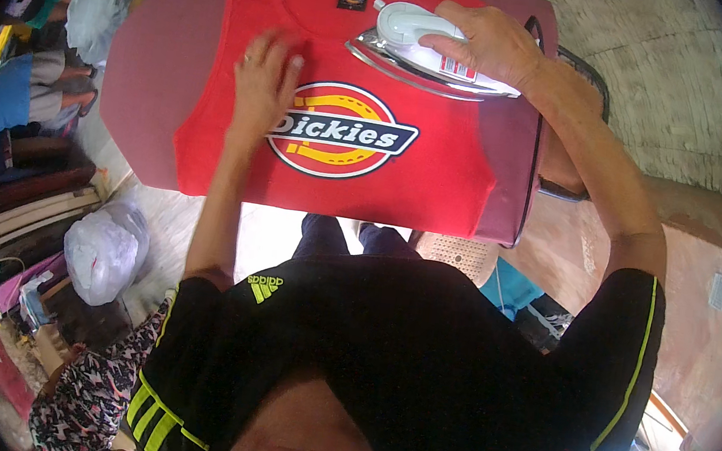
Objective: The person irons a red Dickies t-shirt on a pink ironing board, then switches to a dark blue Dickies t-shirt. They smooth the fabric with their hands and use a white steam iron to press both shirts, finishing by folding the blue shirt.
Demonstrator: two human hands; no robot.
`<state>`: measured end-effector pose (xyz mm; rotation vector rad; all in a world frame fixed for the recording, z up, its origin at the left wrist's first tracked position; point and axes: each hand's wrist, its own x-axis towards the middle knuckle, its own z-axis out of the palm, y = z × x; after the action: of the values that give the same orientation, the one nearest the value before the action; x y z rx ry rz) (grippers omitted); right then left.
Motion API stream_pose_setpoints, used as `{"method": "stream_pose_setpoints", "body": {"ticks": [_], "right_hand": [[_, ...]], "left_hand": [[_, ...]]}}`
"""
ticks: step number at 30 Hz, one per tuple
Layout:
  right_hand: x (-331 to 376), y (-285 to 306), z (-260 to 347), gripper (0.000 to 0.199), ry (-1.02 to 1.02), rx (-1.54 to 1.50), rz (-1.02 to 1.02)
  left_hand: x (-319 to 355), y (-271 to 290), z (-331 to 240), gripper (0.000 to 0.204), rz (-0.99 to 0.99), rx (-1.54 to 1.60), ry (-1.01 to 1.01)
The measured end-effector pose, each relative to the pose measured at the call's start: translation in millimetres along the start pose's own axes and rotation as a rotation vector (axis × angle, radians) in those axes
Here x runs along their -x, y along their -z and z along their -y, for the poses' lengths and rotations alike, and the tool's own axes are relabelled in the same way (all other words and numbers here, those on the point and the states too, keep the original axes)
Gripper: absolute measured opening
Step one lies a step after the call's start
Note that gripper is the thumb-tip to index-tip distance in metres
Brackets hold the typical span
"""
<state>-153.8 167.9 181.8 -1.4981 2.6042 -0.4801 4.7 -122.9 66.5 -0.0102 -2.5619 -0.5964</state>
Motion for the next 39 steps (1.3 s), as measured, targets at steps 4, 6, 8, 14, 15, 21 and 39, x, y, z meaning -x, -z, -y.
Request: {"method": "stream_pose_setpoints", "body": {"ticks": [4,6,8,14,15,21,39], "right_hand": [[-28.7,-21.4,23.2,0.04,0.027,0.025,-0.002],[-47.5,-25.8,43.6,0.037,-0.018,0.033,0.008],[-69.1,-29.4,61.5,0.036,-0.062,0.039,0.006],[-113.1,-44.6,75.2,0.04,-0.101,0.031,-0.003],[-109.7,-44.0,72.1,0.039,-0.057,0.033,-0.026],[-106.8,-43.2,78.8,0.037,-0.06,0.012,-0.007],[-150.8,-45.9,107.9,0.045,-0.042,0.023,0.079]], "left_hand": [[-36.1,-10.4,82.3,0.046,0.047,-0.297,-0.094],[-46.6,-16.5,106.7,0.046,0.041,-0.314,-0.122],[-48.7,-15.3,119.3,0.046,0.04,-0.291,-0.146],[-42.3,2.5,149.1,0.045,0.016,-0.243,-0.129],[-42.4,4.8,151.0,0.044,0.021,-0.246,-0.129],[-47.3,5.8,155.0,0.042,0.031,-0.234,-0.132],[-133.7,-9.3,169.6,0.039,0.017,-0.133,-0.162]]}}
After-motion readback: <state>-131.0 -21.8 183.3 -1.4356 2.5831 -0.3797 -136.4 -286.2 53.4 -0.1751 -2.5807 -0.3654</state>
